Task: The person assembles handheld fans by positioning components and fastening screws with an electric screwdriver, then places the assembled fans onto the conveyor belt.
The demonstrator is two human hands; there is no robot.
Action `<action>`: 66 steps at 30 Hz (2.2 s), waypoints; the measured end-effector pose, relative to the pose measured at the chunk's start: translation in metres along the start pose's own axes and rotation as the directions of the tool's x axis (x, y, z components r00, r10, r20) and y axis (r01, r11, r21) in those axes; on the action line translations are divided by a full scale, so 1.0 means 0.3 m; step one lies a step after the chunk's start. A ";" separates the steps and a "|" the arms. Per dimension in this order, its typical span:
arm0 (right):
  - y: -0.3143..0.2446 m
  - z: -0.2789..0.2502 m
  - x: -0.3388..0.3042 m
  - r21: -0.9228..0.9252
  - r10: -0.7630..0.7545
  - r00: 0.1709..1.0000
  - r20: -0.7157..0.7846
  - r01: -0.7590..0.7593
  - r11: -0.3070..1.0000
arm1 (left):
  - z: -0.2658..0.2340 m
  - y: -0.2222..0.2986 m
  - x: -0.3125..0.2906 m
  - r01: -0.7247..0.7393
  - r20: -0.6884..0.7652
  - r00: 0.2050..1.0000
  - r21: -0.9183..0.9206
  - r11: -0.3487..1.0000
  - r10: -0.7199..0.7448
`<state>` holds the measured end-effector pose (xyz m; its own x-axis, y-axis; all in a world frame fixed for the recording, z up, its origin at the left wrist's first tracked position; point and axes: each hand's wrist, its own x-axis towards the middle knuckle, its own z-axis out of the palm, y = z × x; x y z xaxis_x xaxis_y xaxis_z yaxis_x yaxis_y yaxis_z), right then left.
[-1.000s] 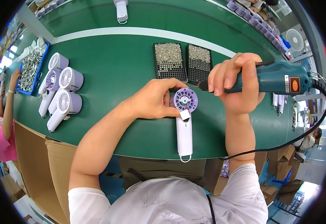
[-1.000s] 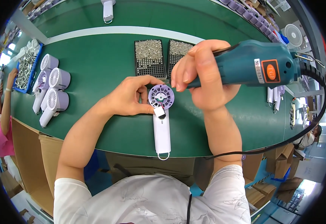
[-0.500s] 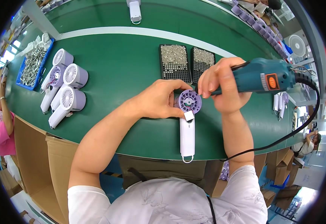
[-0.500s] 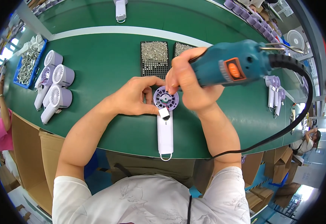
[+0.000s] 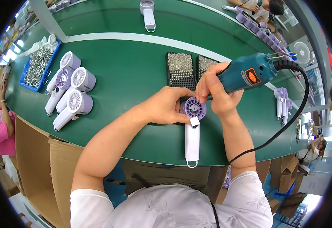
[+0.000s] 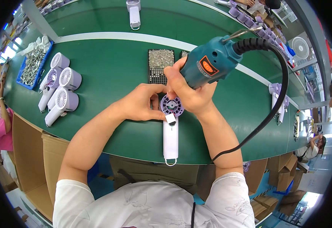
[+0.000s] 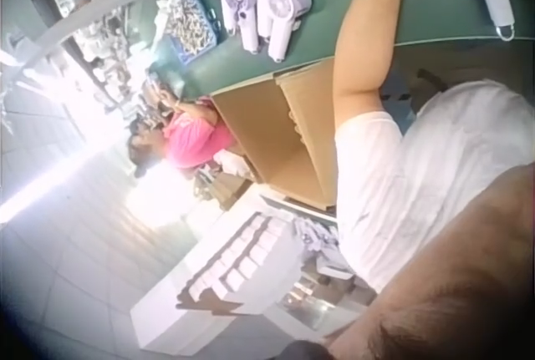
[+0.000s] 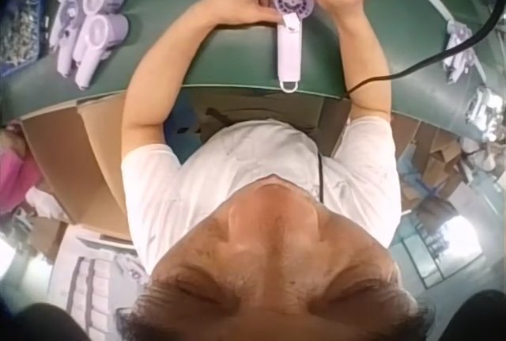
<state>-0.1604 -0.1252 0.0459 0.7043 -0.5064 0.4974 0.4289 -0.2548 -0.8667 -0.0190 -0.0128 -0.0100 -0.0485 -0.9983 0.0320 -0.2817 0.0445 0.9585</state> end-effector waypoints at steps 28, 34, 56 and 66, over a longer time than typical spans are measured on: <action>0.163 0.006 0.173 0.029 -0.064 0.962 -0.267 0.075 0.997 | 0.001 -0.003 0.001 -0.134 -0.018 0.991 0.029 0.991 0.134; 0.162 0.007 0.177 0.024 -0.032 0.974 -0.224 0.039 0.999 | -0.001 0.001 -0.001 -0.115 -0.015 0.993 0.040 0.993 0.116; -0.124 -0.074 0.054 0.194 -0.139 0.954 -0.266 0.194 0.962 | -0.001 -0.003 -0.005 -0.032 -0.014 0.999 0.039 0.999 0.033; -0.158 -0.079 -0.085 0.152 -0.122 0.976 -0.183 0.151 0.977 | 0.006 0.004 0.001 -0.015 -0.005 1.000 0.048 0.999 0.015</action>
<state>-0.2123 -0.1198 0.0733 0.5313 -0.6134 0.5843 0.6113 -0.2000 -0.7657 -0.0211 -0.0129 -0.0093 -0.0479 -0.9977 0.0478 -0.3265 0.0608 0.9432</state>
